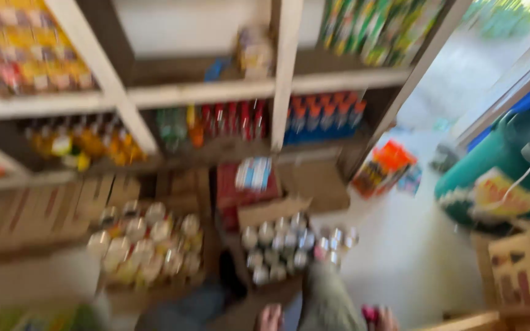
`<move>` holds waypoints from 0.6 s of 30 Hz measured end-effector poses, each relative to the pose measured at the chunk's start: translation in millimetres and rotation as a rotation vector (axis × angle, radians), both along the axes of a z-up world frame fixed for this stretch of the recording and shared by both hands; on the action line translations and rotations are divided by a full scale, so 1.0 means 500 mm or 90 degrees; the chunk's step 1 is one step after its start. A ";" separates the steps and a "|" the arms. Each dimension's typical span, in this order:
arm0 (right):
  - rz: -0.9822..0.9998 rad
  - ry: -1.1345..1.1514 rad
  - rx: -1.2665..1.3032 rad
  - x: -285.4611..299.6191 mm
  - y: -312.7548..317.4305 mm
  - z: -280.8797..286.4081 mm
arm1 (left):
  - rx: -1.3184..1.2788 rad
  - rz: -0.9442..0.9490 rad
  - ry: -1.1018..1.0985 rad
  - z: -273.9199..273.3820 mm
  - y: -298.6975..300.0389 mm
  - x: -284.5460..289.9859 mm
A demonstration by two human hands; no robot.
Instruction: Cleaning canned goods with a cloth and placing them onto grocery store shelves.
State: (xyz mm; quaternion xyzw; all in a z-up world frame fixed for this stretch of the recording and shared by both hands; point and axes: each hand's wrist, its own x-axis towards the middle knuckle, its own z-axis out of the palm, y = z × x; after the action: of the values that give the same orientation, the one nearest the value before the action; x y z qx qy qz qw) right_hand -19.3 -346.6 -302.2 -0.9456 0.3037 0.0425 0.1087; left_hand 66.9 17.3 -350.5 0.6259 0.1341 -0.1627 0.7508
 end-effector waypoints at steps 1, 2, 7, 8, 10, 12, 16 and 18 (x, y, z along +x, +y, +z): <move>0.011 0.052 0.007 -0.017 -0.007 0.008 | -0.002 0.017 0.064 0.010 0.004 -0.052; 0.021 0.082 0.016 -0.054 -0.002 0.042 | 0.007 0.027 0.094 0.035 0.013 -0.094; 0.095 0.066 0.084 -0.036 -0.030 0.066 | 0.052 -0.021 0.135 0.088 0.013 -0.086; 0.097 0.089 0.089 -0.045 -0.008 0.097 | 0.054 -0.018 0.158 0.105 0.015 -0.101; 0.061 0.164 0.088 -0.032 0.028 0.154 | 0.070 -0.017 0.168 0.133 0.011 -0.101; 0.057 0.187 0.085 -0.018 0.045 0.182 | 0.065 -0.008 0.183 0.141 0.011 -0.090; 0.043 0.221 0.061 0.001 0.062 0.216 | 0.165 -0.008 0.137 0.139 0.015 -0.052; 0.049 0.236 0.058 0.001 0.057 0.206 | 0.331 -0.023 0.070 0.100 0.017 -0.010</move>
State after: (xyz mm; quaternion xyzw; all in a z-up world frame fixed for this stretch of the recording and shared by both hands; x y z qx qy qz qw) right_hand -18.7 -317.9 -199.3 -0.9267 0.2800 0.2334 0.0916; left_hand 61.8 25.9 -300.5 0.7904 0.2008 -0.1701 0.5533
